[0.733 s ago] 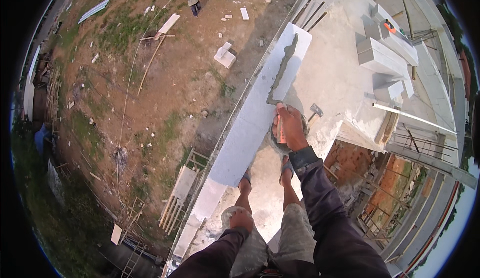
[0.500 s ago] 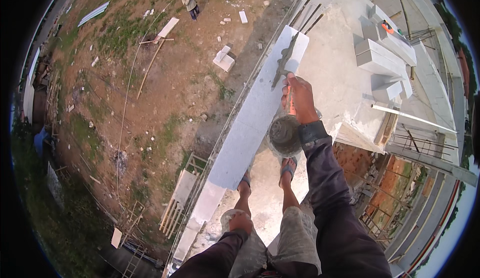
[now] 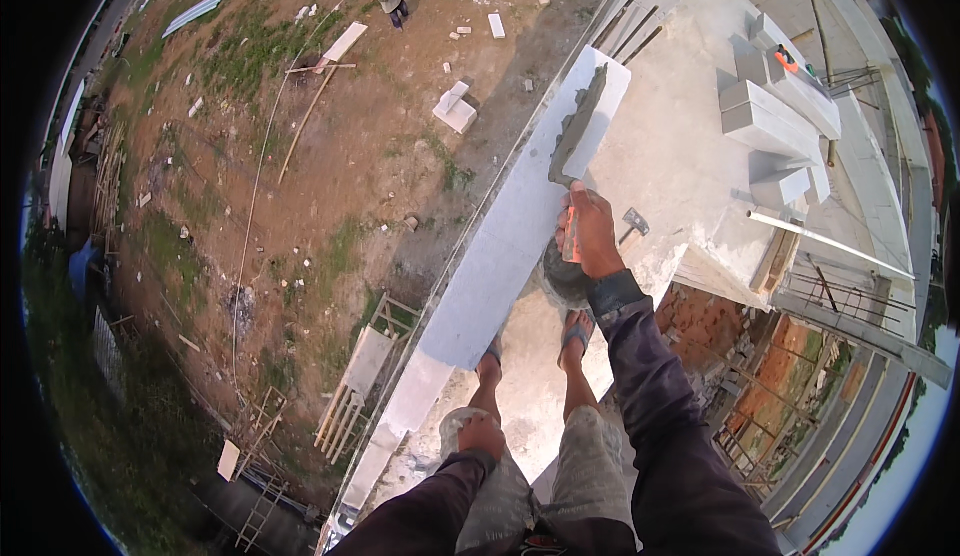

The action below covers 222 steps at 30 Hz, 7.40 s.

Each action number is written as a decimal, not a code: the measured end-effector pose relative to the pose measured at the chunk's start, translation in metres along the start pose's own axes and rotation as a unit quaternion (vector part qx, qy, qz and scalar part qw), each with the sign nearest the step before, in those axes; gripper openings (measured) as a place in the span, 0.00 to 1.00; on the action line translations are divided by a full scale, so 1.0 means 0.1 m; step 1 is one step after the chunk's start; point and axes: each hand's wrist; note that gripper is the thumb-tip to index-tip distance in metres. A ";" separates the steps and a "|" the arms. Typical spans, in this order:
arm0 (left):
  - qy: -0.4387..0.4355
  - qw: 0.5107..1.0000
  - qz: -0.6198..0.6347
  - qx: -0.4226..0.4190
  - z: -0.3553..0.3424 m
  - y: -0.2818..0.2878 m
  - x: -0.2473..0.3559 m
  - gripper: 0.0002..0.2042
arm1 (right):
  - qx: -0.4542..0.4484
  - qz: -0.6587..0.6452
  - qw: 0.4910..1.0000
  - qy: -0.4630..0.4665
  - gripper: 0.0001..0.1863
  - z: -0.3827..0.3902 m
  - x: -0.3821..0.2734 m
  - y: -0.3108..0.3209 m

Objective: The person places white rectangular tiles onto a concrete ledge, applies mortar from a bucket using a trowel, and taps the tiles into place. The person repeats this process for multiple tiles along the ledge.

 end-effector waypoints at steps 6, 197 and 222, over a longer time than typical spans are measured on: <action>0.002 1.000 -0.002 -0.012 0.02 0.04 0.02 0.19 | 0.005 0.064 0.998 -0.010 0.20 0.37 0.34 -0.16; -0.062 0.826 0.168 0.534 0.51 4.14 3.44 0.30 | -0.616 0.638 0.266 0.377 0.58 -1.04 -3.67 0.12; -0.066 0.840 0.178 0.508 0.28 4.19 3.26 0.48 | -0.607 0.621 0.299 0.395 0.59 -1.28 -3.42 0.08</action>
Point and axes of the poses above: each hand's wrist, its own z-axis away from the middle knuckle, its own y-axis out of the back of the hand, x = y × z, and after that the axes turned 4 degrees about -x, right-handed
